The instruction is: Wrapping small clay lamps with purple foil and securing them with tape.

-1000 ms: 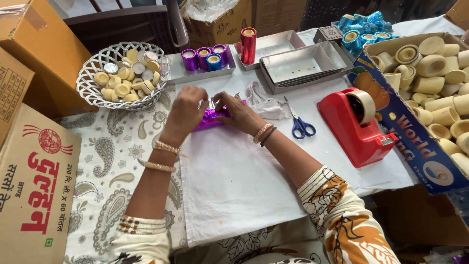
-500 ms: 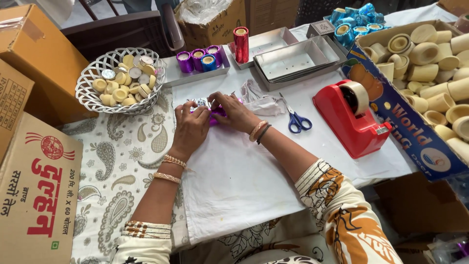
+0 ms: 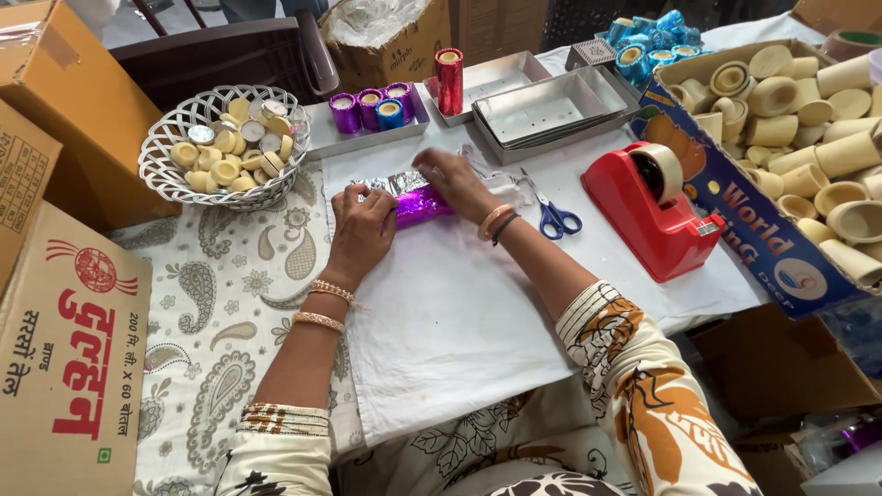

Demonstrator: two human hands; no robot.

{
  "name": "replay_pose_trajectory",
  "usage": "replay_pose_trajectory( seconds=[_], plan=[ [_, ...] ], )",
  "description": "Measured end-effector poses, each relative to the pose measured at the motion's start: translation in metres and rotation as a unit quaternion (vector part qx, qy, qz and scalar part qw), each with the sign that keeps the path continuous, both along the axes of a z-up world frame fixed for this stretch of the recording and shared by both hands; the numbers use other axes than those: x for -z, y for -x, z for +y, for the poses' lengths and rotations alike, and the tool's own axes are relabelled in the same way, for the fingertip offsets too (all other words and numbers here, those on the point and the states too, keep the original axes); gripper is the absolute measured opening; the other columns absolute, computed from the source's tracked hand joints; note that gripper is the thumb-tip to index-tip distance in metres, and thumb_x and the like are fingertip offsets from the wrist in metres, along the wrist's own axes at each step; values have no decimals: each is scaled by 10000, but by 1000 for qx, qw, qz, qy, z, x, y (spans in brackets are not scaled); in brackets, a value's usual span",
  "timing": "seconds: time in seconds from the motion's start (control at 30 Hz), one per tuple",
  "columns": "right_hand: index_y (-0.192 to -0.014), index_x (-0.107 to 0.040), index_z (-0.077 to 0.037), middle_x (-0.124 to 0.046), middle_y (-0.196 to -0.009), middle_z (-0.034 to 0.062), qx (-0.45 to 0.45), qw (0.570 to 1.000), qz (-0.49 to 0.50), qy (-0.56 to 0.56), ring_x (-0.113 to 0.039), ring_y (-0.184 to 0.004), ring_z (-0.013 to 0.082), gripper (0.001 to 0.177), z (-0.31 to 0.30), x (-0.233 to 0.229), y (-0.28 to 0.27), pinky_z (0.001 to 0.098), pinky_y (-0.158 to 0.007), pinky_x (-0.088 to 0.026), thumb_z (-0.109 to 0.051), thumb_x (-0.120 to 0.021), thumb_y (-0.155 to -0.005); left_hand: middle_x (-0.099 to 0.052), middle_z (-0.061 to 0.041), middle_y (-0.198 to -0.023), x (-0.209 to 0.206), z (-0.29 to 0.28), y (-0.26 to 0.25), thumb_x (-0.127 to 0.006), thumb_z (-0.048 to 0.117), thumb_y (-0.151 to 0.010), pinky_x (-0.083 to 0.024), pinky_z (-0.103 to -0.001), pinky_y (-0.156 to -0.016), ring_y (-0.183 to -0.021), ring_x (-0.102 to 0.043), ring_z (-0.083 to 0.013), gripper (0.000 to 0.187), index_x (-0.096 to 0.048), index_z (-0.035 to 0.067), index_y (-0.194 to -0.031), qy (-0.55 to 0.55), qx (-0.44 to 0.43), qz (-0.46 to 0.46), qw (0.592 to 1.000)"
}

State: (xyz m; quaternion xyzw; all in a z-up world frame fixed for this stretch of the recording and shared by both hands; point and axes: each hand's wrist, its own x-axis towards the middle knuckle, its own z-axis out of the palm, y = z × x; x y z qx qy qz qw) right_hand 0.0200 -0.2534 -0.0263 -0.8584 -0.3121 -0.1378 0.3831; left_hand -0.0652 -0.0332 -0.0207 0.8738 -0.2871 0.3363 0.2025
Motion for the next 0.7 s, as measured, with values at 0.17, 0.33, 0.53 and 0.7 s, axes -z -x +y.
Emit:
replay_pose_trajectory(
  seconds=[0.17,0.33,0.53,0.7],
  plan=[
    [-1134,-651,-63,-691,-1142,88,57,996,-25,-64,-698,-1021,232,155,-25,-34,-2,373,-877,-564,-174,-624,-1030,-723,-37,-1054,3,3,-2,-720,105,-889,-366,-478,-1030,-1136,-544,-311,131,-682,91,-1014,5,8,2,1000],
    [-1113,-653,-35,-661,-1102,106,89,989,-106,-46,-689,-1010,255,151,-71,-81,59,396,-886,-569,-130,-674,-998,-716,-49,-1053,17,3,-12,-715,126,-932,-371,-468,-1034,-1132,-554,-300,90,-664,101,-1001,-17,9,25,1000],
    [-1098,-669,-59,-682,-1087,81,212,970,-110,-44,-722,-967,200,135,-135,-125,167,340,-758,-578,-148,-707,-1004,-731,-40,-1103,11,5,-3,-710,127,-938,-357,-474,-1056,-1161,-543,-304,137,-676,106,-1069,-7,10,17,1000],
    [-1067,-688,-73,-669,-1059,89,409,898,-157,31,-683,-954,277,108,-211,-116,229,396,-809,-557,-152,-722,-1002,-722,-40,-1122,13,5,-2,-716,118,-939,-358,-482,-1091,-1209,-534,-326,159,-678,106,-1093,-11,-2,16,1000]
  ],
)
